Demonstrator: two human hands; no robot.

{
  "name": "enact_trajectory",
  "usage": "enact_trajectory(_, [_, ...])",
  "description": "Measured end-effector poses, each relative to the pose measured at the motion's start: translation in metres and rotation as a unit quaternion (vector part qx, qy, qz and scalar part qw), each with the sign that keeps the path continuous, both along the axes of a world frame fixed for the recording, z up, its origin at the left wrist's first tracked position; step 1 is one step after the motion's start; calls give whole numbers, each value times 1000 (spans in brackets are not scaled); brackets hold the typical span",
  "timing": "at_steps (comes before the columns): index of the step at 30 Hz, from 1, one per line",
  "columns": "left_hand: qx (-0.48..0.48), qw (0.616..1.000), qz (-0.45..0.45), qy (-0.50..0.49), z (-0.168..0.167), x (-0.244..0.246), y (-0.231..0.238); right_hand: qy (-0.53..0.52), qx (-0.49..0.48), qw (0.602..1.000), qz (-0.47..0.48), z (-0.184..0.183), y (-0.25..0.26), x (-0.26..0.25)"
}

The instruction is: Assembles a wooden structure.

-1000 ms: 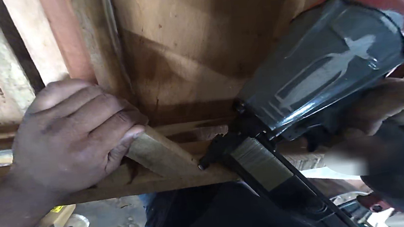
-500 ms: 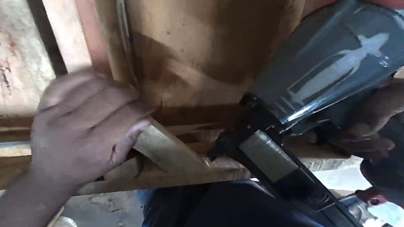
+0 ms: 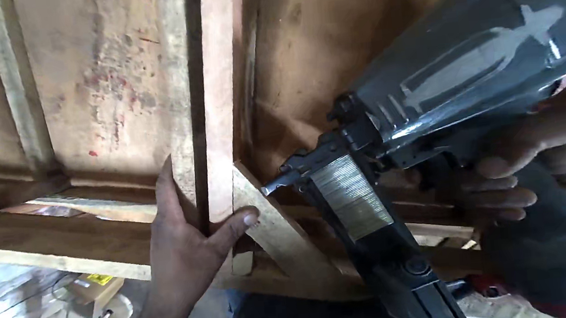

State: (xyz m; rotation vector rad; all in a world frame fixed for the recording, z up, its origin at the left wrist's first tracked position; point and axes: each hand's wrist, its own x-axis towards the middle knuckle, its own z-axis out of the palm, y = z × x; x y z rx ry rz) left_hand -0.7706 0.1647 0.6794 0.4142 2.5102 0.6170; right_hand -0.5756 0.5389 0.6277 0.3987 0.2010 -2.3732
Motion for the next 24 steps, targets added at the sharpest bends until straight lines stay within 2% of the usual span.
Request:
enact_trajectory(5, [39,999,-30,15,-6,-1,-5,8,21,1000,5,1,-6,-22])
enact_trajectory(11, [156,987,-34,-26,-9,-2,-12,-18,44,999,12,1,-9,-24])
enact_trajectory(15, [171,984,-37,-22,-11,0,-13,32,-16,999,11,-14,-3,-19])
enact_trajectory(20, [185,982,-34,-24,-12,-1,-15,-5,85,996,29,16,-8,-32])
enact_trajectory(24, [197,979,-35,-32,-12,-1,-16,-14,88,995,37,17,-6,-25])
